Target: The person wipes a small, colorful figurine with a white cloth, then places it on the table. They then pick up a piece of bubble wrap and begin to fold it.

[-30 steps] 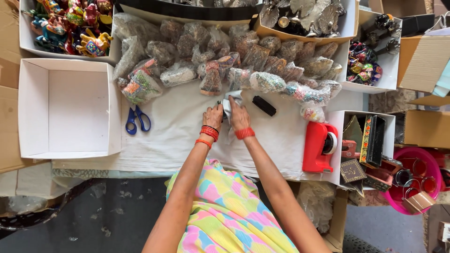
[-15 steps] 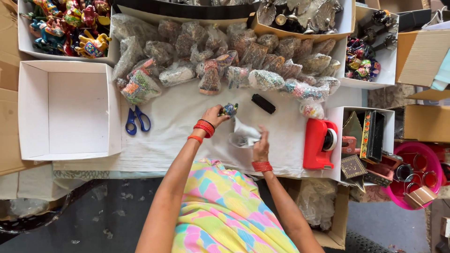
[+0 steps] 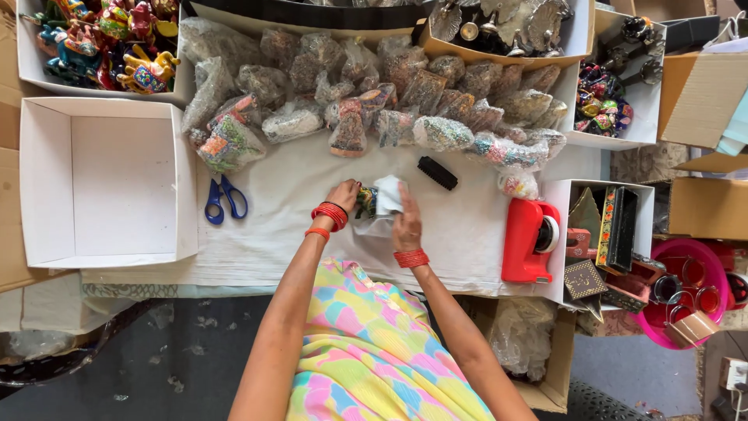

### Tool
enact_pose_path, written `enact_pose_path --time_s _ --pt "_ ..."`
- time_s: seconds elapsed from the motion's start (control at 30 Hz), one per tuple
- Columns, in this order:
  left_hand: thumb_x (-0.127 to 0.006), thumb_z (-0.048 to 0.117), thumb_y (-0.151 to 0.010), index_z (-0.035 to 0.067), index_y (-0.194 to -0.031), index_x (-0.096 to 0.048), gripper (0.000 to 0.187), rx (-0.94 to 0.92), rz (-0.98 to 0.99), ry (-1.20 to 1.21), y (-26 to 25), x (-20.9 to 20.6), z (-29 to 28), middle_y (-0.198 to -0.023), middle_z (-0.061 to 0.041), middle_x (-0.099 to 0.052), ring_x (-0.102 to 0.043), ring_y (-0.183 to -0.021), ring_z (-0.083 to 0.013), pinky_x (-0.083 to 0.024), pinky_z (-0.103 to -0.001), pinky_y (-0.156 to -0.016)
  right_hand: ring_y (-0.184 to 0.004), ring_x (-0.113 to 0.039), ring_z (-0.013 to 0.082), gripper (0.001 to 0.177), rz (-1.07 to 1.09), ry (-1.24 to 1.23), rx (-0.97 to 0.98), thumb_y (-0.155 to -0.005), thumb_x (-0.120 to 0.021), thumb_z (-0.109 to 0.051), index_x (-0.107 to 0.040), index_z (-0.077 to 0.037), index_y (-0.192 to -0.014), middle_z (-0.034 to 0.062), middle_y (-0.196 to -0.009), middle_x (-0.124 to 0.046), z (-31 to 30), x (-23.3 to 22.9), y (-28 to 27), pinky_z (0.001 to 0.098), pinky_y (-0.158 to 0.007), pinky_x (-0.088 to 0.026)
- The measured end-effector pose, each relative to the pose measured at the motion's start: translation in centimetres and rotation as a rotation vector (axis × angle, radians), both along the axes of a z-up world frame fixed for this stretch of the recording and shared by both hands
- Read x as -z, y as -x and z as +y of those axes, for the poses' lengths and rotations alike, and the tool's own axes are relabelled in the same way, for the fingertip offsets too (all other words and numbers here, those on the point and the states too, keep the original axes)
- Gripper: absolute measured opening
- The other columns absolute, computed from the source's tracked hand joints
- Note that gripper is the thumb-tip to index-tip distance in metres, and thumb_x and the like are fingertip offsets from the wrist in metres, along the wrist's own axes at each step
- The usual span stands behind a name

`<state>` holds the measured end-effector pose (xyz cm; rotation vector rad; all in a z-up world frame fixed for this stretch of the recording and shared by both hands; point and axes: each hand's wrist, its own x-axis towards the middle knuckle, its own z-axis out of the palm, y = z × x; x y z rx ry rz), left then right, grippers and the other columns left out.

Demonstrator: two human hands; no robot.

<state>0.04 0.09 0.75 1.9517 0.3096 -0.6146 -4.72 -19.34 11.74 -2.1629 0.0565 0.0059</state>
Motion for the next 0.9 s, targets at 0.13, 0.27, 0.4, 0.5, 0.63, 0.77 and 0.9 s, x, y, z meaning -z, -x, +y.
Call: enact_pose_path --time_s 0.13,0.27,0.4,0.5,0.63,0.77,0.9 --pt "-0.058 0.028 -0.101 0.01 -0.105 -0.069 0.022 -0.012 -0.369 -0.367 1.1 -3.5 -0.8 -0.101 -0.024 -0.067 -0.064 -0.092 -0.0456 -0.053 -0.054 -0.081 -0.131 -0.058 0.035 0.081 -0.34 0.226 -0.332 -0.081 -0.051 0.009 -0.043 -0.014 -0.158 0.0121 -0.155 -0.051 2.0 0.4 -1.0 0.0453 -0.114 -0.037" --pt "-0.066 0.011 -0.082 0.005 -0.122 -0.063 0.041 0.076 -0.625 -0.186 2.4 -4.9 -0.2 -0.11 -0.022 -0.065 -0.061 -0.096 -0.045 -0.052 -0.052 -0.086 -0.115 -0.054 0.0344 0.079 -0.175 0.386 -0.364 -0.08 -0.055 0.006 -0.045 -0.018 -0.154 0.0092 -0.156 -0.049 2.7 0.0 -2.6 0.0409 -0.109 -0.04" --pt "-0.074 0.006 -0.072 0.003 -0.13 -0.054 0.062 0.144 -0.638 -0.221 3.4 -3.7 0.0 -0.118 -0.017 -0.064 -0.06 -0.103 -0.0419 -0.052 -0.048 -0.092 -0.11 -0.055 0.0328 0.074 -0.124 0.443 -0.338 -0.088 -0.054 0.006 -0.046 -0.021 -0.157 0.0048 -0.155 -0.052 2.8 1.3 -3.9 0.0399 -0.105 -0.045" --pt "-0.065 0.0 -0.086 0.002 -0.139 -0.052 0.055 0.118 -0.664 -0.328 4.7 -3.6 -0.8 -0.125 -0.016 -0.062 -0.063 -0.108 -0.0367 -0.054 -0.044 -0.09 -0.111 -0.056 0.0308 0.074 -0.183 0.535 -0.315 -0.088 -0.054 0.006 -0.047 -0.021 -0.156 0.0018 -0.156 -0.052 2.8 1.9 -2.5 0.0395 -0.105 -0.046" --pt "-0.061 -0.006 -0.084 0.003 -0.136 -0.054 0.054 0.181 -0.745 -0.514 4.2 -4.5 -1.1 -0.123 -0.013 -0.062 -0.065 -0.105 -0.0312 -0.056 -0.038 -0.089 -0.117 -0.054 0.0322 0.077 -0.37 0.552 -0.367 -0.084 -0.053 0.006 -0.041 -0.011 -0.158 0.0073 -0.16 -0.046 1.4 2.0 2.8 0.0417 -0.106 -0.045" --pt "-0.063 -0.002 -0.081 -0.001 -0.132 -0.054 0.052 0.316 -0.654 -0.678 4.0 -5.1 -1.8 -0.112 -0.014 -0.061 -0.065 -0.098 -0.0288 -0.057 -0.035 -0.084 -0.118 -0.054 0.0282 0.074 -0.33 0.715 -0.435 -0.085 -0.059 0.001 -0.045 -0.017 -0.156 0.0027 -0.16 -0.046 0.4 2.1 5.0 0.0391 -0.102 -0.046" --pt "-0.065 0.003 -0.079 -0.003 -0.131 -0.054 0.053 0.309 -0.652 -0.784 3.3 -3.0 -2.0 -0.105 -0.015 -0.062 -0.066 -0.091 -0.0278 -0.057 -0.033 -0.078 -0.115 -0.055 0.0302 0.078 -0.28 0.649 -0.437 -0.086 -0.058 0.003 -0.04 -0.016 -0.159 0.0072 -0.163 -0.042 1.8 1.8 1.4 0.0404 -0.1 -0.045"
